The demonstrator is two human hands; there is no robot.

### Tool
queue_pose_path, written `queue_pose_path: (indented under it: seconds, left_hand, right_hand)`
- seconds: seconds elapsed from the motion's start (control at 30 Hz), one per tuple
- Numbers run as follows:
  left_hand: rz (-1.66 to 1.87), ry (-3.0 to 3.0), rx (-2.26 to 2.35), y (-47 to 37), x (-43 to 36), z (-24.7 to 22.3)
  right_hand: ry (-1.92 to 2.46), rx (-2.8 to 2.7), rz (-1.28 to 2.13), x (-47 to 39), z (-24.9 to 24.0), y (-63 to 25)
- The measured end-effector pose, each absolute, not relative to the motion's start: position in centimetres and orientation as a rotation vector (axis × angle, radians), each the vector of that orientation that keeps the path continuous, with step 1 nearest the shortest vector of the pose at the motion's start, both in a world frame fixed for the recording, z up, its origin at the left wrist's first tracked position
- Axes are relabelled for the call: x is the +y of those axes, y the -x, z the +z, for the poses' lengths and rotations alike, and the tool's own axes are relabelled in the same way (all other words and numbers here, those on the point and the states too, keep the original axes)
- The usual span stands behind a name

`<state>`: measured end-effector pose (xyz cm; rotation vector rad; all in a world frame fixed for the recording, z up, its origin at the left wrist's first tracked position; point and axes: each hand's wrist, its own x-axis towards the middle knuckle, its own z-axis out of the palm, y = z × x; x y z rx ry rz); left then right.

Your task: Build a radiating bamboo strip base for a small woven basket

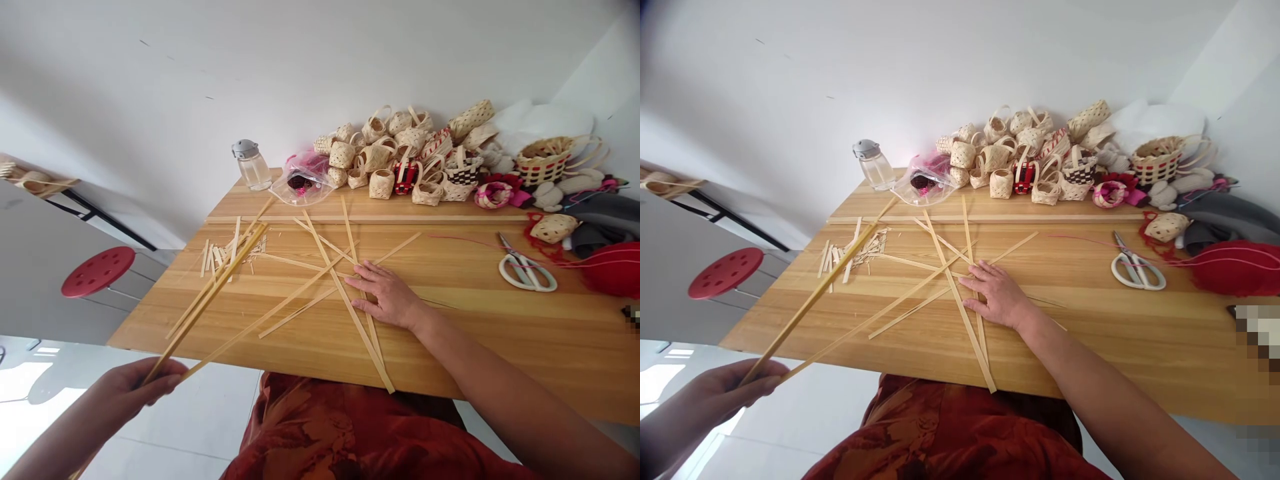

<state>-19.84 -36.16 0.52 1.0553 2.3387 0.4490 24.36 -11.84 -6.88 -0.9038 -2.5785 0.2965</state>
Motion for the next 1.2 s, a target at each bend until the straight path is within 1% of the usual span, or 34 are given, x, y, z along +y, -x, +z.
queue_pose_path:
  seconds: [0.17, 0.33, 0.5, 0.93, 1.2]
  left_hand:
    - [0.456, -1.112, 2.134, 17.2, -32.4, -0.3]
    - [0.411, -1.169, 2.055, 14.8, -30.9, -1.6]
    - [0.343, -1.199, 2.066, 13.4, -30.5, -1.6]
    - [0.400, -1.170, 1.915, 13.5, -31.1, -1.8]
    - [0.369, -1.179, 1.958, 12.4, -31.0, -1.6]
  right_hand:
    - [0.909, -2.589, 0.308, -11.8, -6.9, -24.4]
    - [0.912, -2.588, 0.301, -11.8, -6.9, -24.4]
    - [0.904, -2.598, 0.282, -11.8, -6.8, -24.4]
    - [0.909, -2.588, 0.313, -11.8, -6.6, -24.3]
    - [0.919, -2.614, 0.297, -11.8, -6.5, -24.3]
